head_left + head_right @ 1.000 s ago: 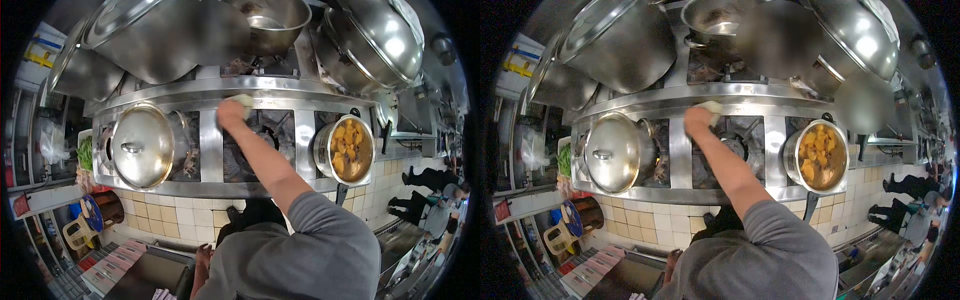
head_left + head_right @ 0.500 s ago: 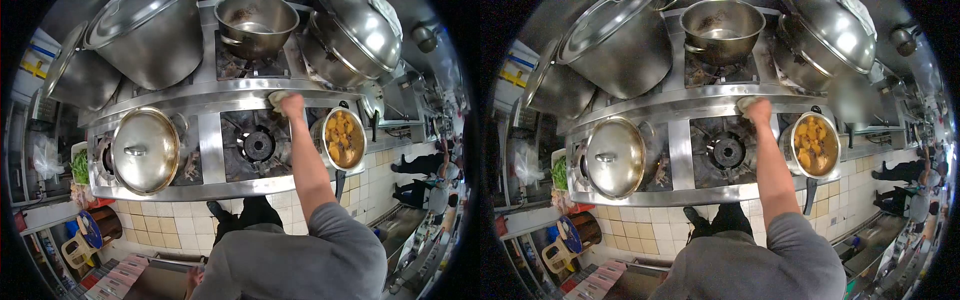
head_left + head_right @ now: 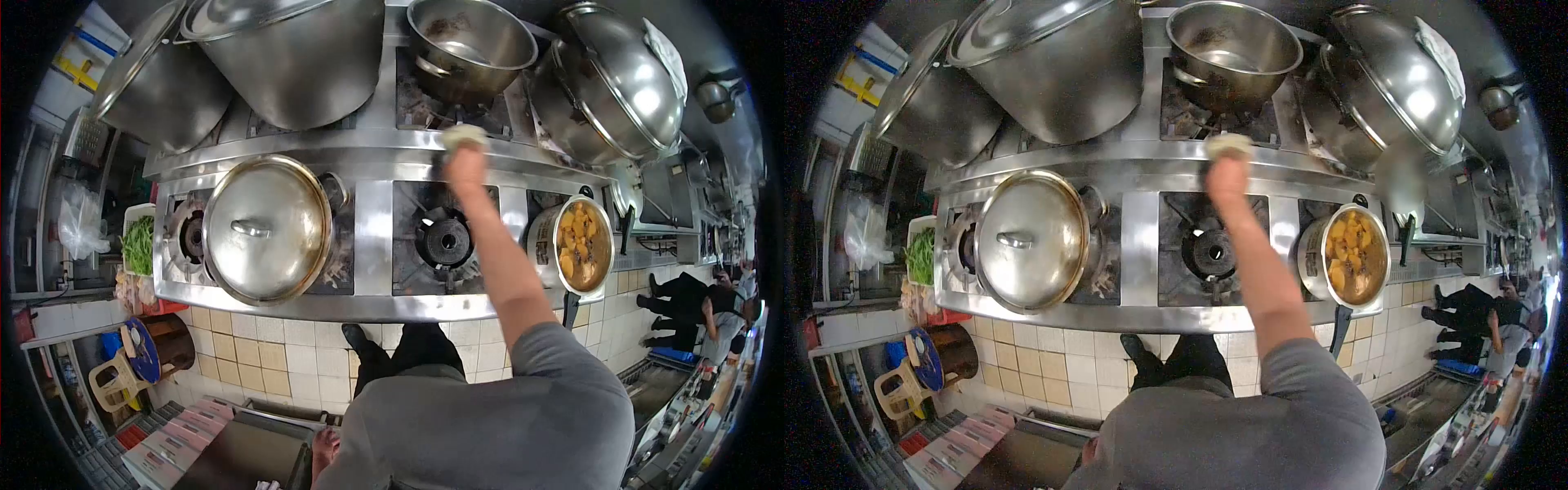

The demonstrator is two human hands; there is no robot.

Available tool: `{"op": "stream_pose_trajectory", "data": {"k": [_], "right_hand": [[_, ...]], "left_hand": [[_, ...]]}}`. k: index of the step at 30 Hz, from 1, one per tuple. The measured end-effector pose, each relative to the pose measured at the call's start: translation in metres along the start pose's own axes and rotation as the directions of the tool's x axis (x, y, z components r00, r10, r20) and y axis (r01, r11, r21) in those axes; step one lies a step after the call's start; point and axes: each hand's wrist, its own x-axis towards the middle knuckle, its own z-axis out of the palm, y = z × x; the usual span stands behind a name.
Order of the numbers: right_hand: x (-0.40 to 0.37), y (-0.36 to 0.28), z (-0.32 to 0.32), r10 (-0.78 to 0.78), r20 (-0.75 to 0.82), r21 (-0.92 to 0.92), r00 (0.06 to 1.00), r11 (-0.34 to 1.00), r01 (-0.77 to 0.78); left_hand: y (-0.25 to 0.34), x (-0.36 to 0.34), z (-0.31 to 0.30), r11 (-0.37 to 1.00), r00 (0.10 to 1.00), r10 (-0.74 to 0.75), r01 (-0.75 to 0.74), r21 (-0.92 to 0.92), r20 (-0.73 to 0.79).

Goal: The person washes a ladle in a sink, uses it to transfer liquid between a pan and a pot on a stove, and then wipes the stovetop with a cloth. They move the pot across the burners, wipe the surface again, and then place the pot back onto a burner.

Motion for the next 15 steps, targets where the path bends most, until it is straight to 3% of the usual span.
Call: {"op": "stream_pose_trajectory", "data": {"k": [1,2,3,6,7,8,9,10,12,13,14,15], "right_hand": [[0.004,-0.042,0.016,-0.018,-0.007,0.091,1.000,0.996,0.018],[0.003,-0.083,0.020,-0.201,-0.004,0.110,0.980,0.974,0.200],[0.008,-0.123,0.018,-0.245,0.235,0.156,0.941,0.965,0.213],[0.019,-0.191,0.020,-0.437,-0.080,0.395,0.896,0.811,0.431],[0.019,-0.188,0.021,-0.431,-0.080,0.399,0.899,0.812,0.425],[0.023,-0.180,0.020,-0.487,-0.085,0.403,0.869,0.781,0.477],[0.021,-0.166,0.018,-0.536,-0.081,0.402,0.840,0.754,0.520],[0.014,-0.141,0.022,-0.521,-0.073,0.395,0.850,0.768,0.505],[0.001,-0.071,0.028,-0.452,-0.230,0.305,0.862,0.807,0.505],[-0.009,-0.037,0.010,-0.302,-0.178,0.309,0.937,0.887,0.344],[-0.012,0.007,0.011,-0.186,-0.114,0.087,0.976,0.977,0.197],[-0.020,0.040,0.001,0.124,-0.073,0.022,0.990,0.992,-0.122]], "left_hand": [[0.019,-0.015,0.013,1.000,1.000,-0.003,0.003,-0.015,0.000],[0.025,-0.014,0.020,1.000,1.000,0.002,-0.002,-0.019,0.001],[0.031,-0.018,0.025,0.989,0.991,0.127,-0.122,-0.079,0.053],[0.046,-0.019,0.026,0.853,0.855,0.496,-0.447,-0.269,0.152],[0.049,-0.021,0.026,0.781,0.780,0.602,-0.529,-0.333,0.173],[0.057,-0.021,0.024,0.784,0.778,0.601,-0.531,-0.320,0.181],[0.066,-0.024,0.024,0.882,0.878,0.468,-0.471,0.006,0.103],[0.072,-0.025,0.024,0.888,0.934,0.357,-0.332,0.319,-0.022],[0.014,0.028,-0.007,0.934,0.930,0.356,-0.357,-0.004,0.088],[-0.009,0.049,-0.018,0.929,0.924,0.354,-0.331,-0.164,0.143],[-0.013,0.044,-0.017,0.929,0.928,0.355,-0.363,0.068,0.109],[-0.019,0.035,-0.013,0.880,0.934,0.348,-0.355,0.315,0.081]]}}
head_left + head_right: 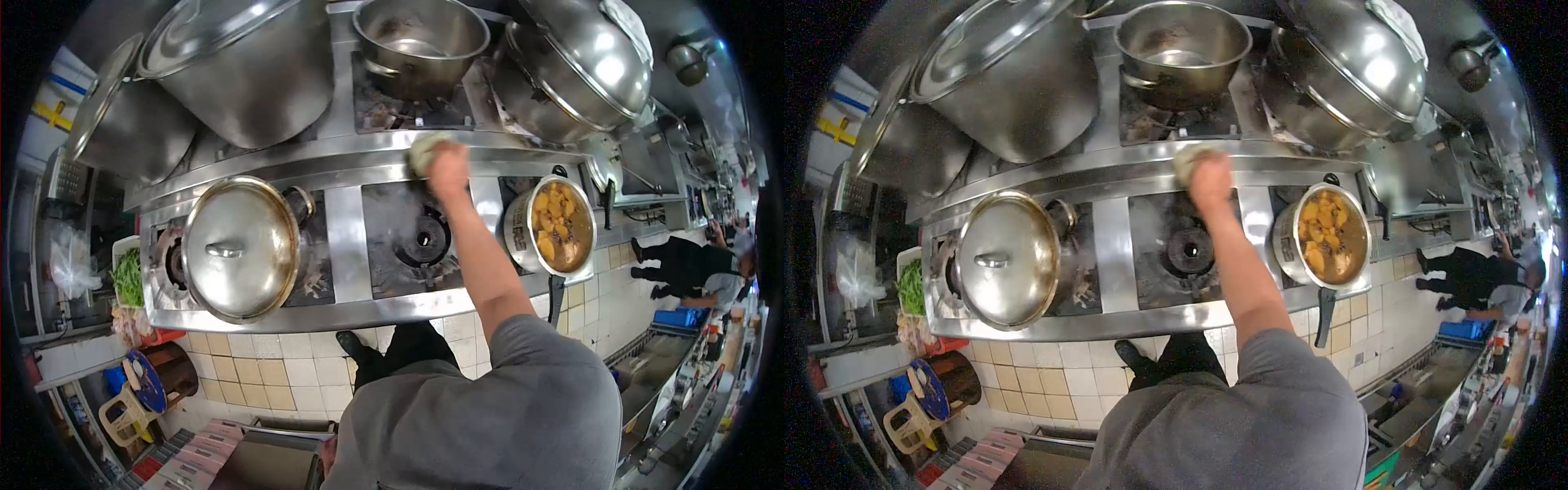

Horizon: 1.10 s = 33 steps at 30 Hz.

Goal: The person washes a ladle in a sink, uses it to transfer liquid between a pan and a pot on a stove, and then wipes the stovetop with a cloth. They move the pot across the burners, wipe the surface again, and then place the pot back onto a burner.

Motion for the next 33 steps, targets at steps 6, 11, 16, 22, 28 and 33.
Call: {"op": "stream_pose_trajectory", "data": {"k": [6,11,16,22,28,33], "right_hand": [[0.024,0.119,-0.009,0.419,0.289,-0.139,0.861,0.908,-0.395],[0.001,0.063,0.051,0.212,0.350,0.001,0.912,0.974,-0.226],[-0.007,0.022,0.022,-0.024,0.426,0.036,0.904,0.999,0.009],[0.023,0.141,0.045,0.245,0.345,-0.106,0.906,0.969,-0.222],[-0.020,-0.066,0.041,-0.152,0.476,0.094,0.866,0.988,0.121],[-0.005,-0.040,0.014,-0.108,0.587,0.066,0.802,0.994,0.086]], "left_hand": [[-0.003,-0.019,0.001,0.969,0.998,-0.062,0.060,0.238,0.000],[0.010,-0.016,-0.008,0.974,0.996,-0.093,0.094,0.204,-0.017],[0.051,0.003,-0.009,0.984,0.985,-0.173,0.172,-0.056,-0.013],[0.106,0.009,0.001,0.824,0.933,-0.357,0.290,-0.487,-0.051],[0.030,0.085,-0.006,0.928,0.908,-0.142,0.260,-0.266,0.394],[0.087,0.077,-0.043,0.968,0.988,0.108,-0.129,0.214,0.109]]}}
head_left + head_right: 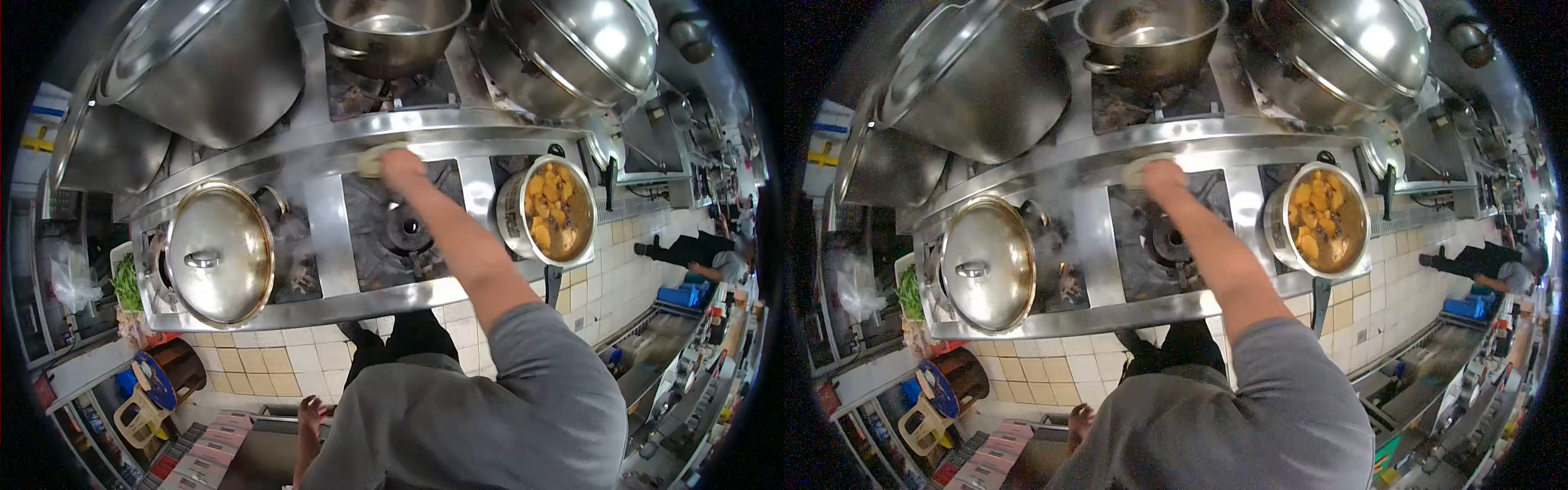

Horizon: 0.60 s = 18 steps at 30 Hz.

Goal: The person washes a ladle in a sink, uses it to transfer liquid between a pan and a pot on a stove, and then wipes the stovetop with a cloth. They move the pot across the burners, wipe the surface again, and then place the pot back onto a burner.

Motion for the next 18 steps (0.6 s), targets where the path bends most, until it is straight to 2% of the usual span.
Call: {"op": "stream_pose_trajectory", "data": {"k": [1,2,3,4,5,6,7,8,9,10,11,12,13,14,15,16,17,18], "right_hand": [[-0.003,0.029,-0.008,0.101,-0.064,0.054,0.993,0.994,-0.098],[-0.001,0.070,0.002,0.021,-0.200,-0.035,0.980,0.999,-0.029],[0.007,0.098,-0.008,0.186,-0.112,0.074,0.976,0.981,-0.178],[0.008,0.118,-0.008,0.201,-0.143,0.056,0.969,0.979,-0.195],[0.010,0.125,-0.004,0.217,-0.174,0.039,0.961,0.976,-0.213],[0.007,0.104,-0.003,0.191,-0.167,-0.020,0.967,0.980,-0.197],[-0.002,0.070,-0.009,0.104,-0.075,-0.005,0.992,0.994,-0.105],[0.020,0.049,0.031,0.036,-0.156,-0.020,0.987,0.999,-0.040],[0.001,0.002,0.011,0.058,-0.119,0.022,0.991,0.998,-0.056],[0.013,-0.020,0.025,-0.022,-0.059,-0.036,0.998,0.999,0.020],[0.012,-0.039,0.022,-0.068,-0.040,0.033,0.997,0.997,0.069],[0.005,-0.039,0.011,-0.106,-0.015,0.044,0.994,0.993,0.106],[0.001,-0.036,0.002,-0.143,0.006,0.054,0.990,0.988,0.142],[-0.002,-0.018,0.000,-0.117,-0.025,0.033,0.993,0.993,0.117],[-0.007,0.009,-0.002,-0.098,-0.056,0.012,0.994,0.995,0.099],[-0.006,0.035,-0.006,-0.029,-0.078,-0.013,0.997,1.000,0.028],[0.015,0.081,0.014,-0.034,-0.127,-0.096,0.991,0.995,0.021],[0.023,0.125,0.030,-0.122,-0.262,-0.267,0.957,0.962,0.049]], "left_hand": [[-0.009,-0.007,-0.001,0.992,0.998,0.063,-0.061,0.107,-0.015],[-0.021,-0.020,0.001,0.994,0.998,0.054,-0.052,0.100,-0.023],[-0.040,-0.040,0.005,0.985,0.990,-0.133,0.127,-0.121,-0.047],[-0.055,-0.051,0.014,0.897,0.952,-0.306,0.277,-0.343,-0.031],[-0.063,-0.056,0.022,0.738,0.887,-0.461,0.401,-0.542,0.029],[-0.062,-0.064,0.036,0.731,0.887,-0.460,0.398,-0.554,0.030],[-0.055,-0.083,0.053,0.757,0.860,-0.510,0.436,-0.486,-0.022],[-0.048,-0.092,0.067,0.775,0.832,-0.550,0.473,-0.419,-0.079],[-0.083,-0.072,0.071,0.971,0.971,-0.219,0.207,-0.117,-0.098],[-0.081,-0.061,0.073,0.920,0.974,0.201,-0.151,0.361,-0.105],[-0.070,-0.058,0.074,0.660,0.840,0.534,-0.342,0.669,-0.096],[-0.076,-0.044,0.071,0.891,0.977,0.188,-0.126,0.435,-0.102],[-0.076,-0.039,0.065,0.998,1.000,0.006,-0.006,0.064,-0.013],[-0.073,-0.039,0.056,0.901,0.980,-0.183,0.200,-0.385,0.080],[-0.030,-0.049,0.044,0.656,0.919,-0.357,0.373,-0.656,0.166],[-0.021,-0.047,0.039,0.510,0.875,-0.427,0.441,-0.739,0.227],[-0.016,-0.055,0.043,0.495,0.878,-0.425,0.430,-0.755,0.222],[-0.014,-0.070,0.048,0.609,0.877,-0.448,0.443,-0.658,0.174]]}}
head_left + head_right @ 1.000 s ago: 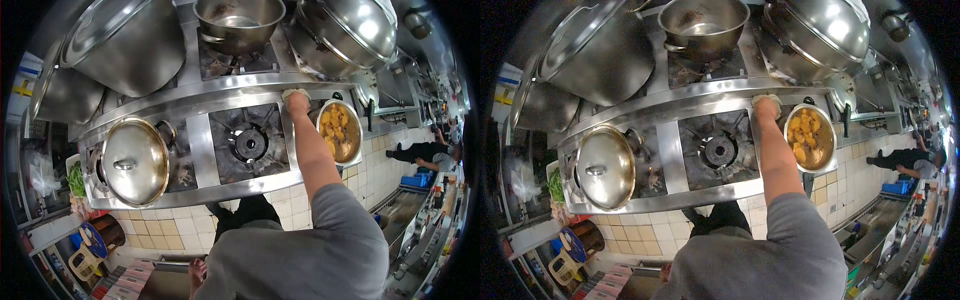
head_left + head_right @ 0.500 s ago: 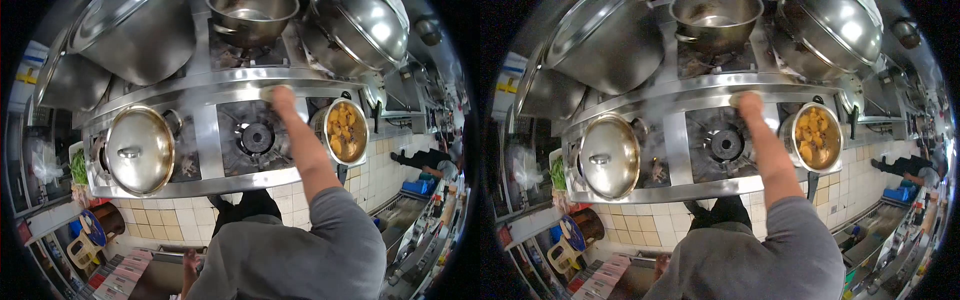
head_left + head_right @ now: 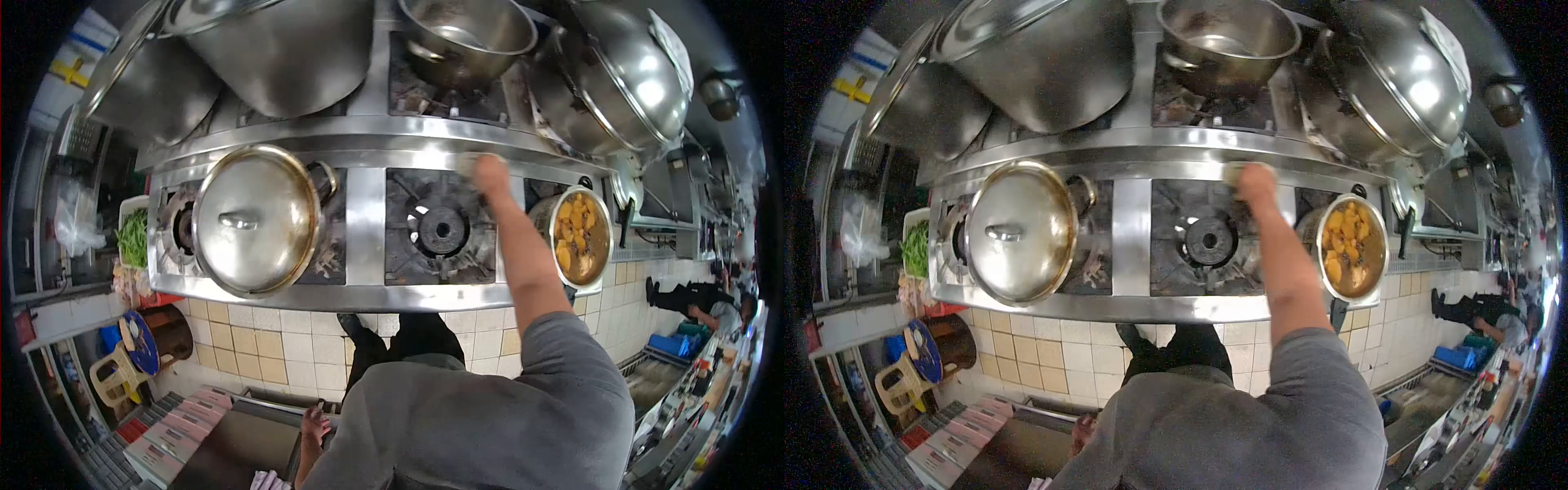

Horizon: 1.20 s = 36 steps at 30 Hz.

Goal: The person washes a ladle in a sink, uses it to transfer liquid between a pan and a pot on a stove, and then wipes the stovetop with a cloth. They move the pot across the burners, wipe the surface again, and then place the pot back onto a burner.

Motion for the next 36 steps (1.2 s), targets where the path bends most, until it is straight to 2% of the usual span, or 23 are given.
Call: {"op": "stream_pose_trajectory", "data": {"k": [1,2,4,7,9,10,11,14,15,17,19,20,23,25,27,28,29,30,31,32,33,34,36], "right_hand": [[-0.014,-0.009,-0.062,0.153,0.174,0.108,0.973,0.979,-0.173],[-0.008,-0.018,-0.052,0.103,0.141,0.096,0.985,0.988,-0.118],[0.002,-0.052,-0.028,0.044,0.103,0.082,0.994,0.995,-0.053],[0.024,-0.191,-0.012,-0.175,0.035,0.223,0.984,0.961,0.163],[0.035,-0.270,-0.030,-0.118,0.163,0.401,0.980,0.915,0.043],[0.043,-0.294,-0.019,-0.314,0.024,0.376,0.949,0.882,0.282],[0.049,-0.306,-0.006,-0.498,-0.107,0.317,0.860,0.803,0.504],[0.077,-0.302,-0.003,-0.667,-0.182,0.447,0.723,0.599,0.665],[0.064,-0.293,-0.016,-0.666,-0.172,0.455,0.726,0.600,0.658],[0.047,-0.268,-0.077,-0.497,0.270,0.591,0.825,0.762,0.266],[0.051,-0.217,-0.006,-0.435,-0.144,0.341,0.889,0.821,0.457],[0.034,-0.190,-0.046,-0.313,0.121,0.324,0.942,0.910,0.260],[0.013,-0.119,-0.055,-0.176,0.086,0.478,0.981,0.871,0.114],[0.012,-0.144,-0.058,-0.195,0.012,0.380,0.981,0.908,0.176],[0.014,-0.198,-0.082,-0.265,0.217,0.146,0.939,0.960,0.237],[0.018,-0.224,-0.074,-0.349,0.227,0.140,0.909,0.936,0.324],[0.025,-0.247,-0.066,-0.431,0.231,0.132,0.872,0.902,0.411],[0.026,-0.268,-0.056,-0.465,0.123,0.213,0.877,0.875,0.435],[0.025,-0.280,-0.045,-0.483,0.008,0.288,0.875,0.839,0.461],[0.021,-0.282,-0.026,-0.489,0.013,0.293,0.872,0.836,0.464],[0.013,-0.282,-0.001,-0.443,-0.244,0.260,0.863,0.827,0.498],[0.004,-0.281,0.012,-0.367,-0.488,0.217,0.792,0.828,0.517],[-0.056,-0.270,-0.019,-0.337,0.125,0.320,0.933,0.904,0.284]], "left_hand": [[-0.010,-0.011,0.005,0.989,0.999,0.022,-0.015,0.150,-0.045],[-0.016,-0.020,0.014,0.954,0.995,0.052,-0.025,0.297,-0.082],[-0.020,-0.035,0.033,0.955,0.993,0.080,-0.051,0.292,-0.090],[-0.022,-0.059,0.062,0.941,0.978,0.164,-0.115,0.318,-0.131],[-0.021,-0.071,0.069,0.924,0.964,0.211,-0.143,0.354,-0.160],[-0.061,-0.011,0.030,0.941,0.990,0.109,-0.132,-0.312,-0.088],[-0.060,-0.003,0.028,0.941,0.990,0.109,-0.133,-0.310,-0.093],[-0.048,0.000,0.035,0.934,0.986,0.142,-0.161,-0.320,-0.083],[-0.043,-0.011,0.044,0.908,0.983,0.156,-0.182,-0.377,-0.099],[-0.043,-0.009,0.044,0.875,0.976,0.186,-0.216,-0.433,-0.112],[-0.089,0.016,0.016,0.848,0.864,0.500,-0.503,0.167,0.064],[-0.108,0.018,0.010,0.782,0.843,0.535,-0.520,0.343,0.056],[-0.155,0.014,0.003,0.834,0.890,0.456,-0.417,0.360,-0.025],[-0.179,0.011,0.000,0.852,0.900,0.433,-0.393,0.345,-0.045],[-0.197,0.013,-0.008,0.877,0.904,0.425,-0.399,0.266,-0.045],[-0.200,0.019,-0.012,0.903,0.908,0.419,-0.415,0.111,-0.014],[-0.193,0.025,-0.010,0.877,0.895,0.436,-0.399,-0.268,0.093],[-0.186,0.029,-0.021,0.816,0.858,0.334,-0.055,-0.576,0.391],[-0.174,0.049,-0.035,0.631,0.685,0.328,0.354,-0.690,0.651],[-0.151,0.034,-0.025,0.716,0.954,0.149,0.079,-0.694,0.261],[-0.090,-0.013,0.011,0.875,0.978,-0.068,-0.035,-0.483,-0.195],[-0.056,-0.038,0.029,0.878,0.977,-0.074,-0.030,-0.478,-0.198],[-0.014,-0.055,0.043,0.982,0.935,0.155,-0.182,-0.057,-0.319]]}}
